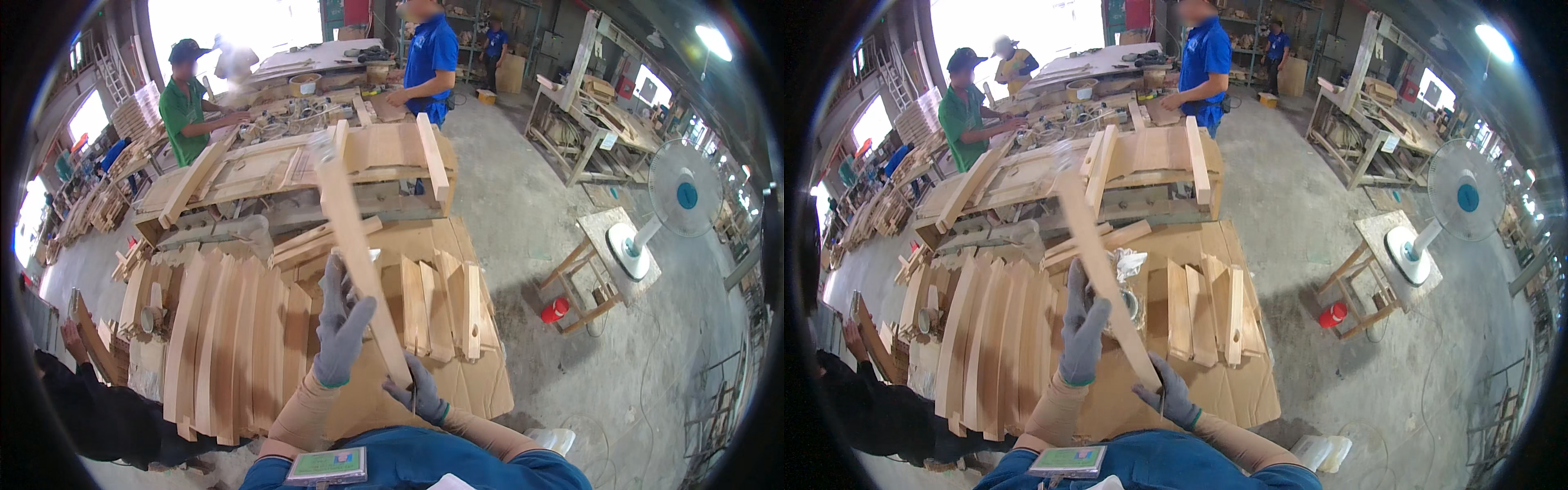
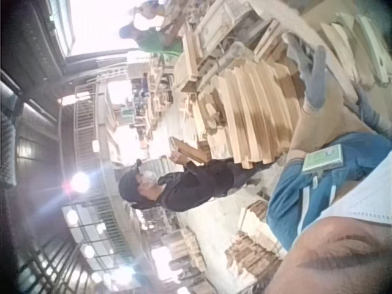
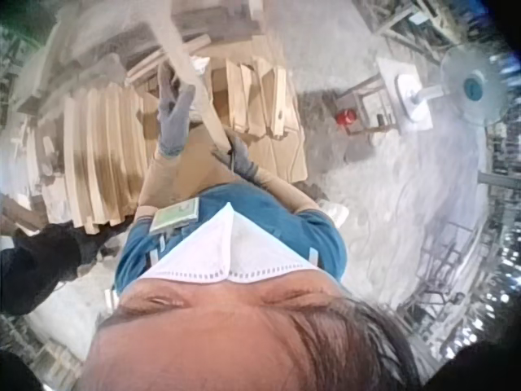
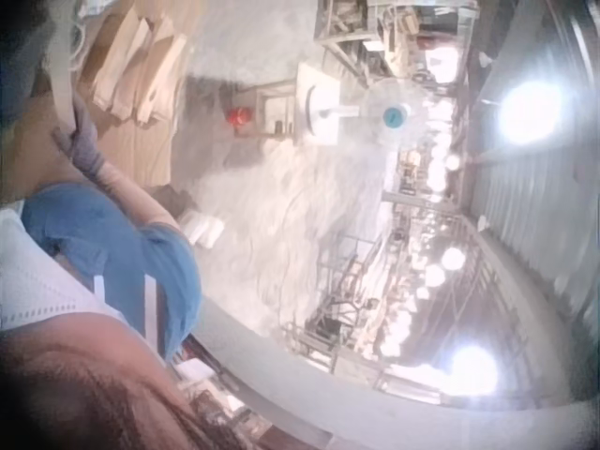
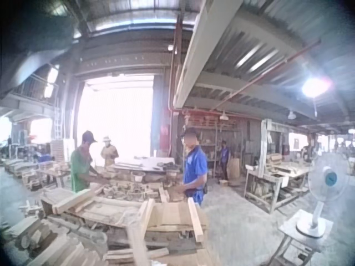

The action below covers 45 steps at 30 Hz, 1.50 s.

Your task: The person fills holes in wooden planks with a filler substance using a small brush. They repeatedly dip the brush into a container, apply the filler to the holes, and place the finished planks on a nearby stack.

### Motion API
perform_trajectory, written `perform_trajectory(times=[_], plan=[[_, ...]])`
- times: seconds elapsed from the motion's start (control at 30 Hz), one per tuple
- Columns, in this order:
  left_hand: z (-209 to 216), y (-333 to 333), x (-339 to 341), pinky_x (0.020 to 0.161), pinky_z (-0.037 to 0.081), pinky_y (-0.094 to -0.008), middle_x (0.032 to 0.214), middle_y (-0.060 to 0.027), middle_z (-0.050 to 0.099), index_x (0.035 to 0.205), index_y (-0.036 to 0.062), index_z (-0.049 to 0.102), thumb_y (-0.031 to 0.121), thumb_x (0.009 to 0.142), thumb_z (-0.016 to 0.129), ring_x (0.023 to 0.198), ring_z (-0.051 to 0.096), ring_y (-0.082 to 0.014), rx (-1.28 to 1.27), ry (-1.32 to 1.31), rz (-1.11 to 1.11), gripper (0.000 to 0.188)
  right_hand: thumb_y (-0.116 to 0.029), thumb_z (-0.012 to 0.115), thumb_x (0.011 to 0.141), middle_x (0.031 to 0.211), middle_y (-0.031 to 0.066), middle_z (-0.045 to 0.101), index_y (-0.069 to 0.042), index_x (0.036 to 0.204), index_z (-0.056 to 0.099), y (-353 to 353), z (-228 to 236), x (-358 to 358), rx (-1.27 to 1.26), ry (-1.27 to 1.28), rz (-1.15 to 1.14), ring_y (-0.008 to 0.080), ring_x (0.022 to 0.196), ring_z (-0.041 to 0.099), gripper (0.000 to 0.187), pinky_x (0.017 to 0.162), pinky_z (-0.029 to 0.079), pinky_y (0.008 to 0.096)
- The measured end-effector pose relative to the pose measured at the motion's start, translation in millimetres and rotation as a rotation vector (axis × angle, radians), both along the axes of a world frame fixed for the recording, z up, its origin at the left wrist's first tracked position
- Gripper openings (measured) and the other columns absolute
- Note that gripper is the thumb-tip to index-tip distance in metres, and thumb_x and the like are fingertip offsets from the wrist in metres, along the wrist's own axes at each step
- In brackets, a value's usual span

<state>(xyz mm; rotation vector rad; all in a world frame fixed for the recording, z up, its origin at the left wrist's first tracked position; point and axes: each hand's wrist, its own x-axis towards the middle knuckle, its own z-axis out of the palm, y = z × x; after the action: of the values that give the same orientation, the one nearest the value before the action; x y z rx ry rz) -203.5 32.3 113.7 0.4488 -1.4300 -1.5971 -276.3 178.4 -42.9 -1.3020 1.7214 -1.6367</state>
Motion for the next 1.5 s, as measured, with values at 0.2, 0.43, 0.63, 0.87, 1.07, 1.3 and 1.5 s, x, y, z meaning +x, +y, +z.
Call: perform_trajectory(times=[0.2, 0.43, 0.63, 0.87, 1.07, 1.3, 1.5], plan=[[-24, -17, 25, 0.110, 0.027, -0.0394, 0.148, -0.0142, 0.027, 0.145, -0.0007, 0.023, 0.002, 0.090, 0.050, 0.135, 0.030, -0.0270, -0.090, 0.025, 0.053, 0.062, -0.020, 0.071, 0.083, 0.093, 0.0070, 0.060, 0.000, 0.117, 0.049, -118, 40, -84, -0.144, -0.345, -0.104, 0.0135, 0.071, 0.060, 0.045, 0.062, 0.051, 0.0262], [-70, -36, 57, 0.101, 0.040, -0.0368, 0.138, -0.0113, 0.042, 0.142, 0.0035, 0.033, 0.003, 0.092, 0.050, 0.121, 0.046, -0.0229, 0.325, -0.064, 0.235, 0.053, -0.039, 0.075, 0.077, 0.070, 0.0038, 0.057, 0.004, 0.101, 0.058, -263, 67, -208, 0.028, -0.580, -0.253, 0.0105, 0.055, 0.053, 0.052, 0.048, 0.045, 0.0263], [-115, -56, 79, 0.098, 0.043, -0.0306, 0.134, -0.0119, 0.043, 0.140, 0.0001, 0.033, 0.003, 0.090, 0.055, 0.117, 0.048, -0.0204, 0.492, -0.063, 0.328, 0.055, -0.027, 0.077, 0.076, 0.078, 0.0034, 0.060, -0.002, 0.092, 0.064, -341, 51, -266, -0.049, -0.538, -0.294, 0.0129, 0.065, 0.057, 0.032, 0.052, 0.047, 0.0309], [-117, -71, 72, 0.100, 0.041, -0.0308, 0.134, -0.0112, 0.043, 0.138, -0.0041, 0.034, 0.004, 0.090, 0.055, 0.119, 0.047, -0.0205, 0.501, -0.101, 0.295, 0.053, -0.040, 0.073, 0.078, 0.096, 0.0078, 0.062, -0.003, 0.106, 0.059, -347, 39, -305, -0.066, -0.752, -0.240, 0.0203, 0.088, 0.058, 0.049, 0.071, 0.050, 0.0390], [-137, -70, 90, 0.104, 0.037, -0.0322, 0.136, -0.0118, 0.042, 0.138, -0.0033, 0.036, 0.006, 0.090, 0.057, 0.123, 0.044, -0.0206, 0.389, -0.247, 0.335, 0.053, -0.037, 0.062, 0.089, 0.104, 0.0113, 0.057, 0.001, 0.120, 0.050, -244, 5, -219, 0.100, -0.947, -0.155, 0.0234, 0.089, 0.059, 0.051, 0.077, 0.054, 0.0374], [-148, -46, 108, 0.104, 0.035, -0.0341, 0.139, -0.0171, 0.042, 0.139, -0.0005, 0.036, 0.022, 0.087, 0.064, 0.124, 0.045, -0.0271, 0.426, -0.451, 0.301, 0.063, -0.014, 0.058, 0.091, 0.109, 0.0125, 0.057, 0.006, 0.123, 0.048, -86, -21, -103, 0.213, -0.553, -0.094, 0.0190, 0.098, 0.059, 0.039, 0.080, 0.053, 0.0310], [-135, -25, 148, 0.101, 0.038, -0.0400, 0.131, -0.0236, 0.047, 0.133, -0.0020, 0.042, 0.034, 0.080, 0.065, 0.120, 0.047, -0.0372, -0.153, -1.063, 0.449, 0.068, -0.012, 0.060, 0.088, 0.103, 0.0107, 0.059, 0.004, 0.118, 0.053, -21, -29, -62, 0.301, -0.424, -0.094, 0.0176, 0.091, 0.060, 0.035, 0.078, 0.052, 0.0298]])
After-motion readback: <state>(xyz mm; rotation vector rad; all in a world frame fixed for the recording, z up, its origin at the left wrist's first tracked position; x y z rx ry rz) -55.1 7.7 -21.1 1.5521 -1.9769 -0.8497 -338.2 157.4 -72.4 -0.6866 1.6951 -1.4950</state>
